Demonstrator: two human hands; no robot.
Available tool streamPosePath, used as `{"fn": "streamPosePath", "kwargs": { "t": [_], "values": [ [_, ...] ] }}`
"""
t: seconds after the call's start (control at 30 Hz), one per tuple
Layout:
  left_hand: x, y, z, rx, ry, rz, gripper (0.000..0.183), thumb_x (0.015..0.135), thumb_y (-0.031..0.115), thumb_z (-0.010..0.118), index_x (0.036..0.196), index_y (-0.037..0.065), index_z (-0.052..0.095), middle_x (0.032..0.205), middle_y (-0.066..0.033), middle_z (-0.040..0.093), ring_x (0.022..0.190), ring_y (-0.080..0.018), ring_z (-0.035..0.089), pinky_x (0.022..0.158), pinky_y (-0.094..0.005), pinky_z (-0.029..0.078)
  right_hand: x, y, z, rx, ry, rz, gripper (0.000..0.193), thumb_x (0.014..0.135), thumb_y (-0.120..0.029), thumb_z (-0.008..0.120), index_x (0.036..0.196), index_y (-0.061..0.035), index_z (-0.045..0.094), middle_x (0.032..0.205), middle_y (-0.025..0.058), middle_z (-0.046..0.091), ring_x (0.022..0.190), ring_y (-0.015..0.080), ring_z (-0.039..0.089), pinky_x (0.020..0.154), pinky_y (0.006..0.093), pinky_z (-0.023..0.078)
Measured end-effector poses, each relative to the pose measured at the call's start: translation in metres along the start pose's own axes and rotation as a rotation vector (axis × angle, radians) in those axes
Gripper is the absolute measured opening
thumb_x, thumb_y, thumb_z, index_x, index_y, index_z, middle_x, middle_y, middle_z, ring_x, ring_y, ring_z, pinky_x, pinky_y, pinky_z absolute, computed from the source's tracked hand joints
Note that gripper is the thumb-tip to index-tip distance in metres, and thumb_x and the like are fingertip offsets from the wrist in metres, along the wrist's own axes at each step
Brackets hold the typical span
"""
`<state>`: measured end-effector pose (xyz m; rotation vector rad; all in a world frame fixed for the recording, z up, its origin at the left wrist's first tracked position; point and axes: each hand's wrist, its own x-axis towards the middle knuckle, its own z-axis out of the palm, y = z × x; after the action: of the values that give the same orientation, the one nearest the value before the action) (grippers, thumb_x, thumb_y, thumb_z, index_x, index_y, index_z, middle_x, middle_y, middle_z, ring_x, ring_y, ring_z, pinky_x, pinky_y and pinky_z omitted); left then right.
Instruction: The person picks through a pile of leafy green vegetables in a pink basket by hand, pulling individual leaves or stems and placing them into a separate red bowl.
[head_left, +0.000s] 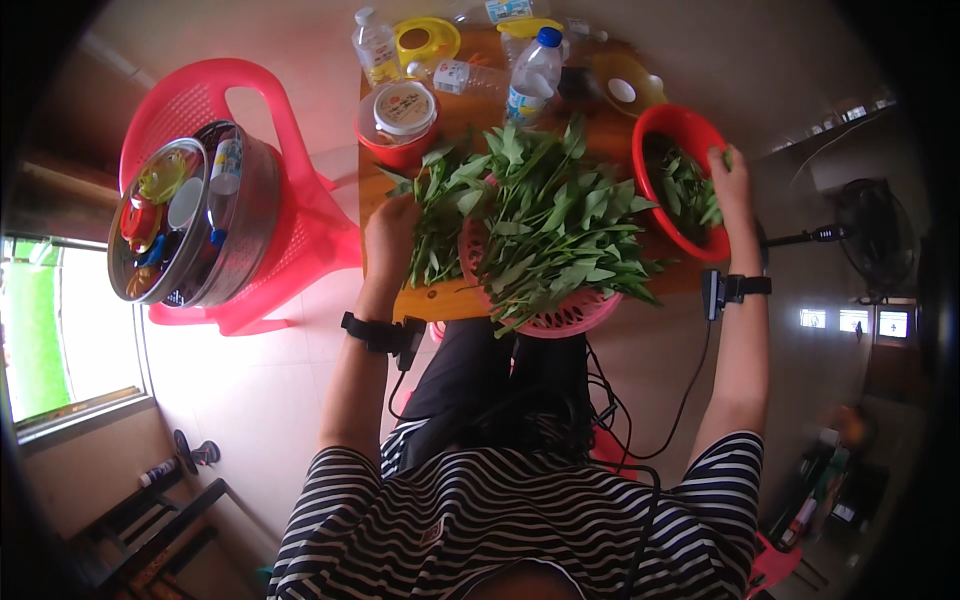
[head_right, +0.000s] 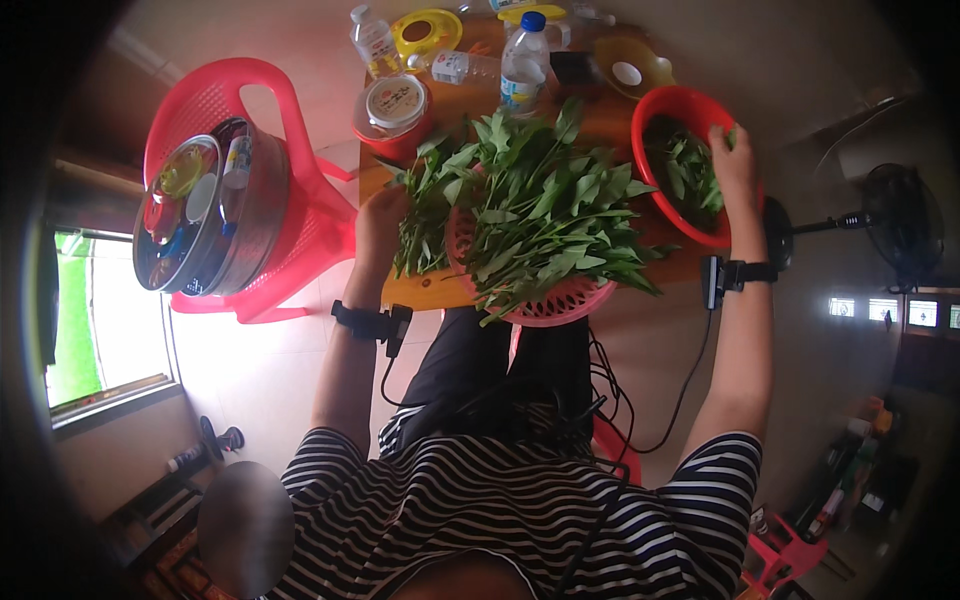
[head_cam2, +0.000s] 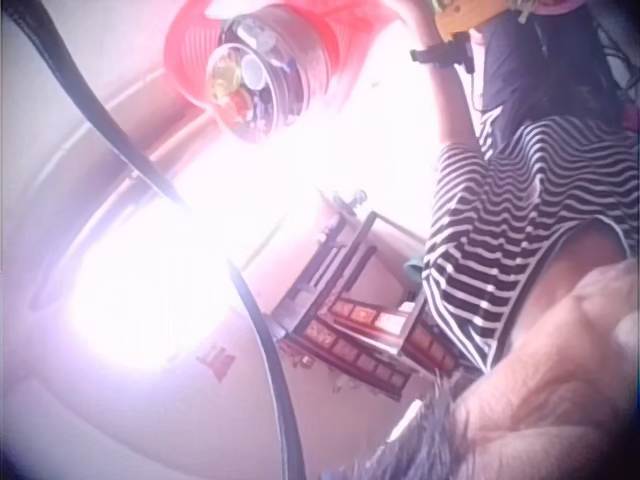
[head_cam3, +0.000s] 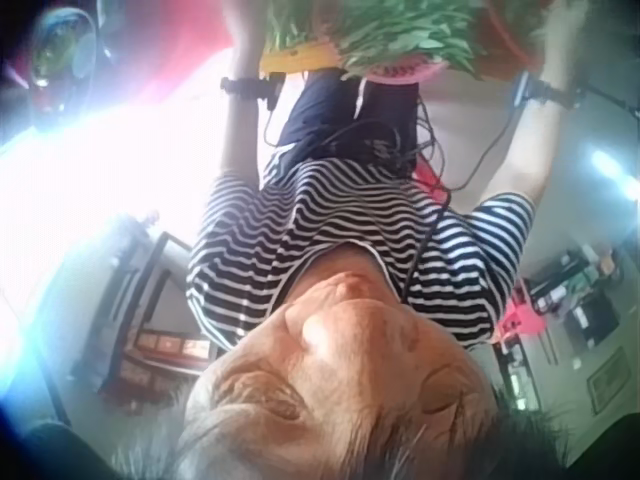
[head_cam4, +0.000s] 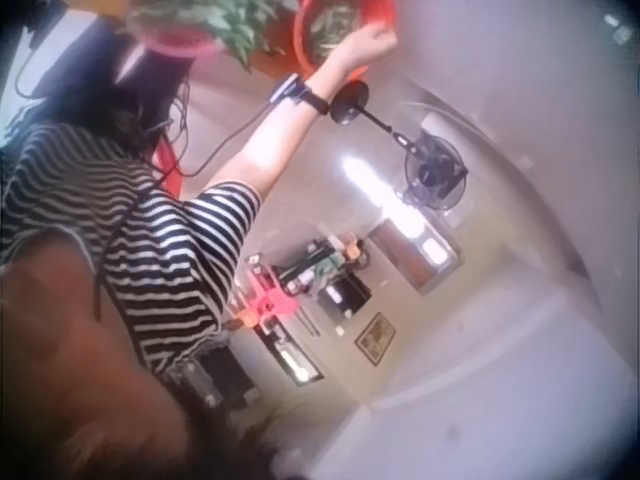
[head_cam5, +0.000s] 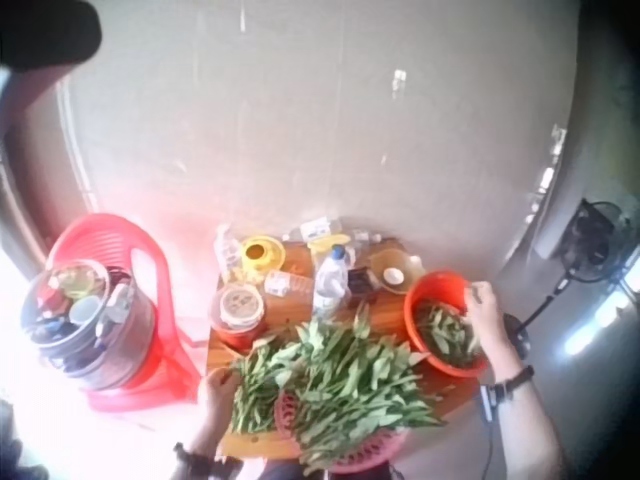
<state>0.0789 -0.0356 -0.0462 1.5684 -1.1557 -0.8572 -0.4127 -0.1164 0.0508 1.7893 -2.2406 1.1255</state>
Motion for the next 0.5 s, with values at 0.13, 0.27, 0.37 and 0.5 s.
{"fn": "streamPosePath", "kwargs": {
  "t": [0.13, 0.27, 0.37, 0.5],
  "values": [
    [-0.003, 0.006, 0.005, 0.429, -0.161, 0.06, 0.032, 0.086, 0.02, 0.053, 0.11, 0.0, 0.059, 0.093, -0.0204, 0.065, 0.091, -0.042, 0.059, 0.079, -0.0472, 0.046, -0.018, 0.006, 0.01, -0.328, -0.195, -0.044, 0.054, 0.089, -0.026, 0.056, 0.135, -0.0013, 0.043, 0.116, 0.0243, 0.056, 0.108, 0.0384, 0.055, 0.092, 0.0435, 0.044],
    [-0.02, 0.019, 0.005, 0.507, -0.021, 0.12, 0.043, 0.087, 0.015, 0.06, 0.126, 0.002, 0.05, 0.112, -0.019, 0.06, 0.102, -0.0327, 0.059, 0.086, -0.0382, 0.047, -0.069, -0.039, -0.003, -0.097, -0.151, -0.176, 0.034, 0.087, -0.008, 0.056, 0.12, 0.0001, 0.055, 0.108, 0.0187, 0.058, 0.099, 0.0344, 0.057, 0.085, 0.0405, 0.046],
    [-0.034, 0.037, 0.011, 0.421, 0.074, 0.25, 0.031, 0.085, 0.011, 0.062, 0.114, 0.002, 0.056, 0.1, -0.0169, 0.062, 0.096, -0.0317, 0.059, 0.083, -0.038, 0.046, -0.103, -0.06, -0.018, -0.014, -0.089, -0.258, 0.027, 0.086, -0.001, 0.056, 0.113, 0.0004, 0.058, 0.101, 0.016, 0.058, 0.09, 0.0301, 0.06, 0.078, 0.0375, 0.048],
    [-0.059, 0.06, 0.026, 0.44, -0.111, 0.498, 0.012, 0.08, 0.01, 0.063, 0.09, 0.006, 0.06, 0.088, -0.0119, 0.059, 0.082, -0.0323, 0.055, 0.074, -0.0419, 0.045, -0.141, -0.074, -0.028, 0.171, -0.14, -0.105, 0.024, 0.088, 0.002, 0.052, 0.112, 0.0009, 0.058, 0.101, 0.0152, 0.058, 0.087, 0.0244, 0.062, 0.076, 0.0321, 0.051]
  ]
}}
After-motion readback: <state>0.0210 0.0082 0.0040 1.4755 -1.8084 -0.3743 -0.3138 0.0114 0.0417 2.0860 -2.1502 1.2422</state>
